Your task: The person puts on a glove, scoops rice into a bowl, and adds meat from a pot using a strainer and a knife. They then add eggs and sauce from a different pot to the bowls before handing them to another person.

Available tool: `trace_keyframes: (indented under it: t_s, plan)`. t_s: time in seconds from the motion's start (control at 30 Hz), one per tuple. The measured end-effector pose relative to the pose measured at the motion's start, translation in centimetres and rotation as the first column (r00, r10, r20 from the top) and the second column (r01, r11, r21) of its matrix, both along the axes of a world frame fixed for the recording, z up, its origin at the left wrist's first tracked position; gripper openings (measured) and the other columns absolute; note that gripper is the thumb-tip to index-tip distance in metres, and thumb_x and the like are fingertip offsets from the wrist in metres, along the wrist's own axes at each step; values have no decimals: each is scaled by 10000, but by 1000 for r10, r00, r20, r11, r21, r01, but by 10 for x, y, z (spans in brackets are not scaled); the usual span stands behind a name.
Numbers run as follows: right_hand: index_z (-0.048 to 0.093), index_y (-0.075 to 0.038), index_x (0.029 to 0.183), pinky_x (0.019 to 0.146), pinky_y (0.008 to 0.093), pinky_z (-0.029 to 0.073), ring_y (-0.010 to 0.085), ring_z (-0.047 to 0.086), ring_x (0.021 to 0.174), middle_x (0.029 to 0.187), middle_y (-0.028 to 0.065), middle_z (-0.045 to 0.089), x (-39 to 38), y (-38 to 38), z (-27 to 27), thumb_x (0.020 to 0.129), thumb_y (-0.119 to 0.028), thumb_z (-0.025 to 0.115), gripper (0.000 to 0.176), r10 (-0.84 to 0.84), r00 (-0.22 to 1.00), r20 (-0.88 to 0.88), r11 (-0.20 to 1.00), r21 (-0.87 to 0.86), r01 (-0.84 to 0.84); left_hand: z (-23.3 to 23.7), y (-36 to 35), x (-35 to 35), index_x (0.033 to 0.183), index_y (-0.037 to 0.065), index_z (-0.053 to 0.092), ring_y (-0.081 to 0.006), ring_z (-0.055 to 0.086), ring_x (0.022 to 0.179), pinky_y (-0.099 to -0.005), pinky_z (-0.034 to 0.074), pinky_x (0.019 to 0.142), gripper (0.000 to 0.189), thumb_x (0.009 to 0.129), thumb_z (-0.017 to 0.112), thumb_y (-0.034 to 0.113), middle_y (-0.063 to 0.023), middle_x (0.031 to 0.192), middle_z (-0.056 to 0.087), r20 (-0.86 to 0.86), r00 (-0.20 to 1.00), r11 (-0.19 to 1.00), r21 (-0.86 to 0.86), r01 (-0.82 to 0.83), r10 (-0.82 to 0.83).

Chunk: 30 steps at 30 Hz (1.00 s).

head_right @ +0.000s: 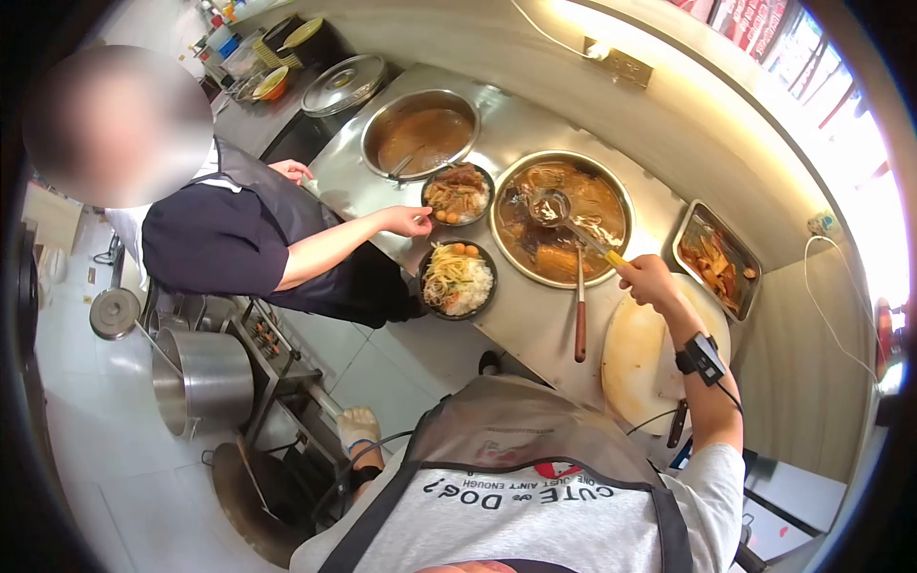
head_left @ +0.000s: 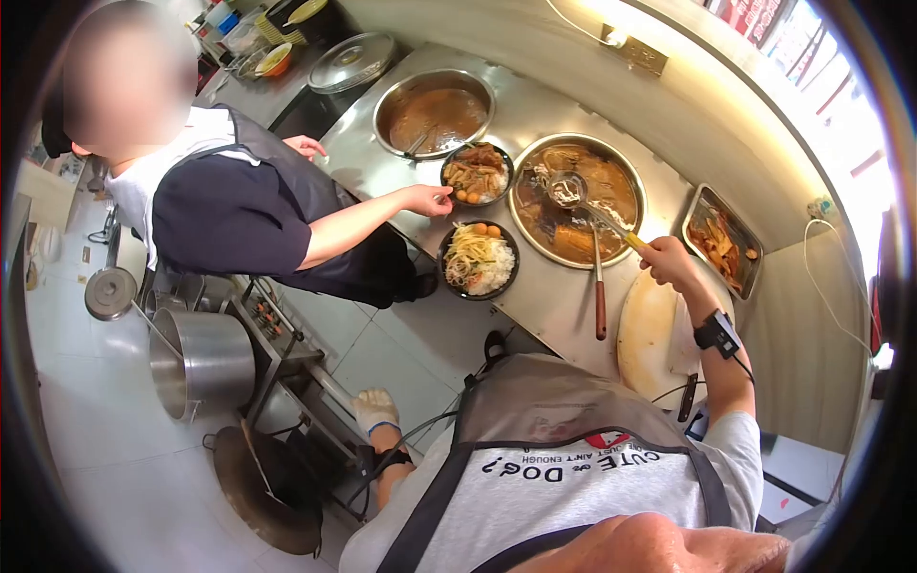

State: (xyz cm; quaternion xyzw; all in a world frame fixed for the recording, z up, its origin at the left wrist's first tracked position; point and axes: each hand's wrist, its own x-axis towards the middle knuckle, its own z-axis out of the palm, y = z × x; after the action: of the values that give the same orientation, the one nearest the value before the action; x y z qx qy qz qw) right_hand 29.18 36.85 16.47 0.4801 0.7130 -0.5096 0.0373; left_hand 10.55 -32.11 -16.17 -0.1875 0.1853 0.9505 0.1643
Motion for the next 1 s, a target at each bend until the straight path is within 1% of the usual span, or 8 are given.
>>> trace_keyframes:
  t_s: [0.17,0.27,0.33,0.43,0.67,0.73,0.83,1.0]
  plan:
    - [629,19,798,389,231,306,61,408,466,667,30,569,-12,-6,29,934,-168,621,230,-73,995,-70,982,-182,59,36,37,-5,684,164,321,-148,286,569,-264,303,531,364,971,494,305,15,645,269,358,916,936,225,-272,180]
    - [616,8,773,389,228,296,58,402,468,661,18,557,-22,-3,35,938,-177,620,248,-46,995,-89,972,-232,24,95,79,-10,675,167,308,-146,263,565,-262,301,529,371,977,478,298,13,643,253,312,886,893,-401,-205,344]
    - [605,-4,753,389,221,289,56,401,469,644,9,540,-33,-7,46,944,-189,617,267,-39,996,-81,974,-225,20,36,45,-12,663,172,297,-141,247,560,-260,293,522,383,989,463,286,15,638,246,257,936,962,-185,-198,242]
    - [604,-10,774,391,217,291,48,398,469,615,-2,522,-51,-14,57,954,-207,605,267,14,994,-109,971,-236,-39,-50,3,-12,1148,172,551,-186,505,1141,-505,331,1014,229,990,403,247,-3,1151,566,-329,943,874,443,198,-46]
    - [605,-21,774,394,216,310,47,418,465,606,-10,531,-98,-33,62,951,-222,612,268,82,993,-84,978,-183,-96,72,78,-11,1038,101,609,-199,604,945,-314,459,853,220,981,468,261,-49,914,609,-395,879,951,39,307,-268]
    - [605,-20,753,395,230,332,48,425,457,588,-12,525,-107,-35,51,950,-239,611,294,134,987,-84,984,-109,-143,152,140,-11,763,88,522,-99,402,552,-242,376,533,303,993,519,286,5,668,461,195,981,799,-592,108,12]
    - [631,-8,763,414,255,376,78,456,453,587,1,543,-121,-40,41,931,-237,612,284,177,981,-80,984,13,-177,222,197,-5,982,-15,620,-155,621,751,-292,532,732,314,1008,529,284,-93,879,647,8,963,464,-875,136,-268]
    - [678,9,876,477,291,448,116,547,509,659,39,626,-137,-54,47,911,-246,615,265,269,963,-29,946,194,-259,277,248,-35,1139,-51,602,-226,669,934,-375,539,887,316,1006,548,231,-159,1072,671,-154,801,482,-857,184,-579]
